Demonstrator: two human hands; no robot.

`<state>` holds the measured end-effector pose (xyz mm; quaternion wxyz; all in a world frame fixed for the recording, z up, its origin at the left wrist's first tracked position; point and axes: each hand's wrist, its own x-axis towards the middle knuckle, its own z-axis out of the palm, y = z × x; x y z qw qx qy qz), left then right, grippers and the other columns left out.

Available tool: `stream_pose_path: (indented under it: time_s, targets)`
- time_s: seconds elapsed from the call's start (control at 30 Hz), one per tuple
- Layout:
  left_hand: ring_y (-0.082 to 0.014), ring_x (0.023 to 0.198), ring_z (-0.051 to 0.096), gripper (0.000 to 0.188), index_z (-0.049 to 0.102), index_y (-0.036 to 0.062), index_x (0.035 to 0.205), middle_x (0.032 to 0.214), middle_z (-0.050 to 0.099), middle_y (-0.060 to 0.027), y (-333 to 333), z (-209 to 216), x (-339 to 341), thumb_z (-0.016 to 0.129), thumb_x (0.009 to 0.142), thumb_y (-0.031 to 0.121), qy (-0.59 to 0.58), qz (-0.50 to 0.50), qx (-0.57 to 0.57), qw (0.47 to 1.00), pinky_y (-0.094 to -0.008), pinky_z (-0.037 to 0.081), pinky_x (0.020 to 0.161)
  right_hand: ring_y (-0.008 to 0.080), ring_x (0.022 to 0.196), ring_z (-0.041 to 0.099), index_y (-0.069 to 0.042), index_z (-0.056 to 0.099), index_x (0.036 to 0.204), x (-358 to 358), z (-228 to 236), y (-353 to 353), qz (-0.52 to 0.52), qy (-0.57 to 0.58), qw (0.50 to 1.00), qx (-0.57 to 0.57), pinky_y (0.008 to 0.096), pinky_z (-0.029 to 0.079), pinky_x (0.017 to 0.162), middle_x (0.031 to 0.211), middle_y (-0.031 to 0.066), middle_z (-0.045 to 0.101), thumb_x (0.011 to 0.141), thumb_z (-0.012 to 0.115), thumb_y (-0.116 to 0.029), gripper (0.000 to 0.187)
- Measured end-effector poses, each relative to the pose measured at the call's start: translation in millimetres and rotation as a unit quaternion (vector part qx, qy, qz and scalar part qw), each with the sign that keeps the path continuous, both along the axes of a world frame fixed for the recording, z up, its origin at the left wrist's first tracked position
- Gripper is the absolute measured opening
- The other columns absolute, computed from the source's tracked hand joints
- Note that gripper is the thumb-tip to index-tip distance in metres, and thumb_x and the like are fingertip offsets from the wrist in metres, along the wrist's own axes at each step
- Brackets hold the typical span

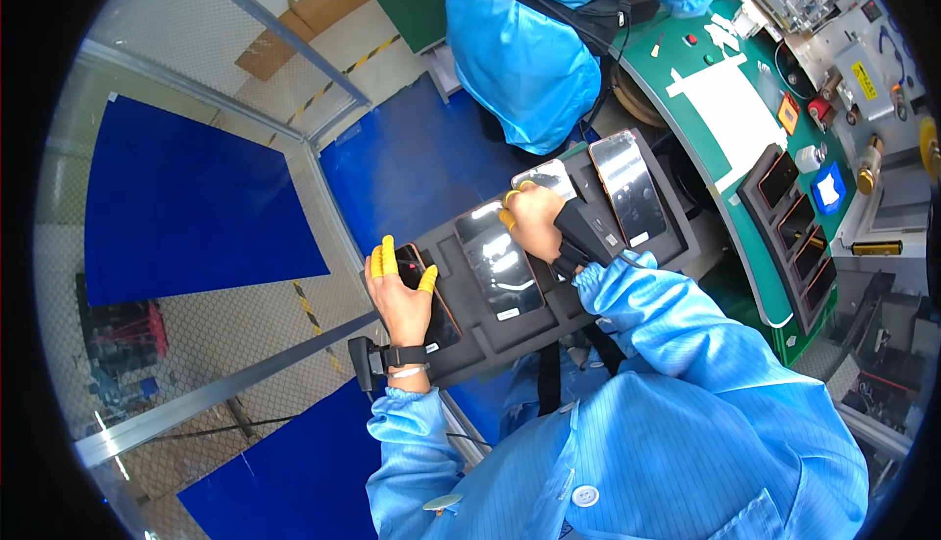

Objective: The recorder uses a cleaning cloth and solution to wipe down the screens of several smartphones held in a tray, then organizes and checks the devices.

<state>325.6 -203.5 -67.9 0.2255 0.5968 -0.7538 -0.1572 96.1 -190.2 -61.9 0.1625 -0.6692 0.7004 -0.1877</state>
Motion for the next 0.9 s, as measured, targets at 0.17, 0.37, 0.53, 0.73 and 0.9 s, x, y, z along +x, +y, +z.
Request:
stream_pose_path:
  time_s: [0.17, 0.37, 0.53, 0.73, 0.9]
  targets:
    - [-0.0404, 0.119, 0.035, 0.071, 0.045, 0.0023, 0.125, 0.124, 0.044, -0.0229, -0.5, -0.7, 2.7, 0.077, 0.063, 0.013, 0.005, -0.001, -0.003, 1.0, -0.044, 0.03, 0.101, 0.031, 0.076, 0.062, -0.002, 0.06, 0.076, 13.6, 6.7, -10.7, 0.012, -0.021, 1.0, -0.002, 0.039, 0.051, 0.066, 0.082, 0.0165, 0.059, 0.069, 0.061, -0.012, 0.013]
    - [-0.0385, 0.12, 0.037, 0.047, 0.052, 0.004, 0.12, 0.128, 0.043, -0.0223, -9.0, -1.9, 22.3, 0.065, 0.075, 0.011, 0.017, -0.057, 0.011, 0.998, -0.0433, 0.029, 0.102, 0.0327, 0.077, 0.061, -0.001, 0.061, 0.076, -1.3, -3.5, -10.4, 0.019, -0.026, 0.999, -0.004, 0.0399, 0.05, 0.068, 0.08, 0.0188, 0.059, 0.074, 0.063, -0.022, 0.021]
    - [-0.0296, 0.106, 0.054, 0.026, 0.064, 0.005, 0.103, 0.11, 0.06, -0.0142, -26.8, 12.5, 27.5, 0.06, 0.077, 0.004, -0.074, -0.119, -0.008, 0.99, -0.0398, 0.034, 0.1, 0.033, 0.073, 0.061, -0.001, 0.061, 0.074, 3.3, -0.2, -9.9, 0.038, -0.014, 0.999, -0.022, 0.039, 0.05, 0.065, 0.077, 0.0187, 0.059, 0.073, 0.06, -0.014, 0.014]
    - [-0.0302, 0.104, 0.055, 0.02, 0.066, 0.0031, 0.094, 0.107, 0.061, -0.0134, -27.3, 10.8, 31.8, 0.062, 0.074, 0.006, -0.12, -0.229, -0.136, 0.957, -0.0437, 0.04, 0.095, 0.028, 0.069, 0.063, -0.003, 0.063, 0.076, 19.2, 0.4, -3.2, 0.115, 0.096, 0.986, -0.075, 0.0369, 0.051, 0.057, 0.083, 0.0148, 0.06, 0.065, 0.06, -0.007, 0.012]
    - [-0.0301, 0.108, 0.052, 0.017, 0.064, 0.0005, 0.087, 0.106, 0.06, -0.013, 11.4, 14.6, 50.0, 0.06, 0.071, 0.002, -0.156, -0.268, -0.137, 0.941, -0.047, 0.039, 0.095, 0.0198, 0.06, 0.058, -0.009, 0.056, 0.06, 30.7, -21.9, 65.5, 0.412, -0.03, 0.91, 0.039, 0.0313, 0.043, 0.041, 0.064, 0.0065, 0.051, 0.05, 0.062, -0.019, 0.015]
